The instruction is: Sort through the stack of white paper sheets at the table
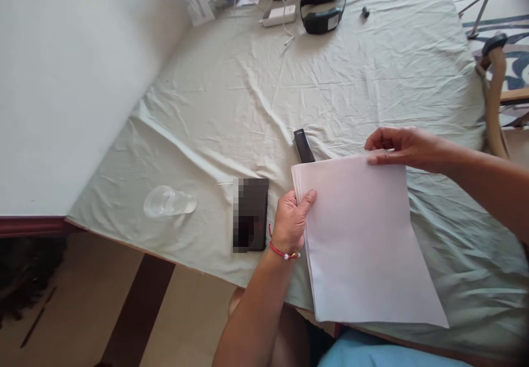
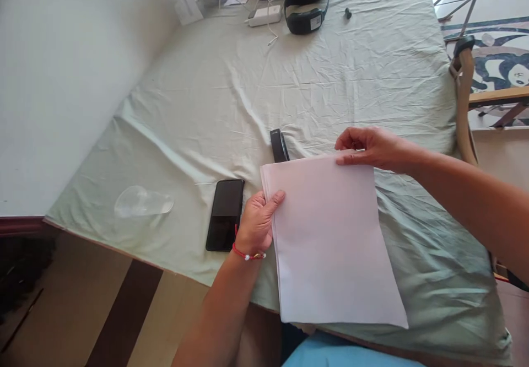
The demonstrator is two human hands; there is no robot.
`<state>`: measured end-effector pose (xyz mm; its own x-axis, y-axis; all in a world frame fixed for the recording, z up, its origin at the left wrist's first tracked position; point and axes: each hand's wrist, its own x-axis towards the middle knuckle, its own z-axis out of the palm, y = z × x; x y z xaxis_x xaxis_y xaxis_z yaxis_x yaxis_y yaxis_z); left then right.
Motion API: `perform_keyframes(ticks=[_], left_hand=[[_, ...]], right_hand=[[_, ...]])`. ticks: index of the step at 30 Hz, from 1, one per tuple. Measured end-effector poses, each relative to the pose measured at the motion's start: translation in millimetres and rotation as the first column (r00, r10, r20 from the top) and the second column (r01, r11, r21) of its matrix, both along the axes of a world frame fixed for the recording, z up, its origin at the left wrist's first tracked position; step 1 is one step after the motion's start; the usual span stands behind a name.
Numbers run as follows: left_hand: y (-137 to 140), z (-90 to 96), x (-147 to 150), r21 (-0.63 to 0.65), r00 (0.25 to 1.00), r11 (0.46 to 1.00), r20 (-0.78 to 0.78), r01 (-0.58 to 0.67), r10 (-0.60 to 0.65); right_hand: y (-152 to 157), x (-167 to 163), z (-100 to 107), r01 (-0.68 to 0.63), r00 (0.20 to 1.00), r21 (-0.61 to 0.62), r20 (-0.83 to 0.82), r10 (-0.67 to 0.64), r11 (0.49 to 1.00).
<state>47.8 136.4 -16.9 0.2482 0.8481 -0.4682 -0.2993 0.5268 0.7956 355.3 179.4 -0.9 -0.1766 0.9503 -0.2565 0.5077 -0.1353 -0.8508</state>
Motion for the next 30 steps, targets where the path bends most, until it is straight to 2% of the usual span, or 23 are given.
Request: perform_keyframes(ticks=[3,8,13,22,26,30], left_hand=[[0.7,-1.9,-1.2,0.051,0.996,0.997,-0.071,-0.052,0.056],[2.7,-4.3,-5.3,0.137,0.987,0.984,-0.098,-0.111,0.125],[5.0,-11.6,-8.8,0.189,0.967,0.977,-0.215,-0.098,0.139],[3.8,-20.6,-8.0,0.314,0.929,0.936,-0.276,-0.156,0.247],[2.4,-20.9,-4.6,0.303,0.942,0.934,-0.211,-0.19,0.26],[1.5,-18.8,-4.6,0.399,0.94,0.904,-0.222,-0.153,0.258]], right_hand=[[0.2,1.8,2.7,-0.068,0.996,-0.036,0.05,0.069,0.997],[1.8,4.8,1.1,-0.076,0.97,0.043,0.237,0.064,0.996],[5.4,12.7,-7.2,-0.023,0.968,0.065,0.252,0.006,0.998],[5.7,15.7,-4.6,0.084,0.96,0.05,0.263,-0.095,0.995],[7.7,18.1,-5.7,0.099,0.941,0.075,0.316,-0.118,0.992],[8.5,18.8,-5.8,0.08,0.946,0.098,0.306,-0.106,0.992]])
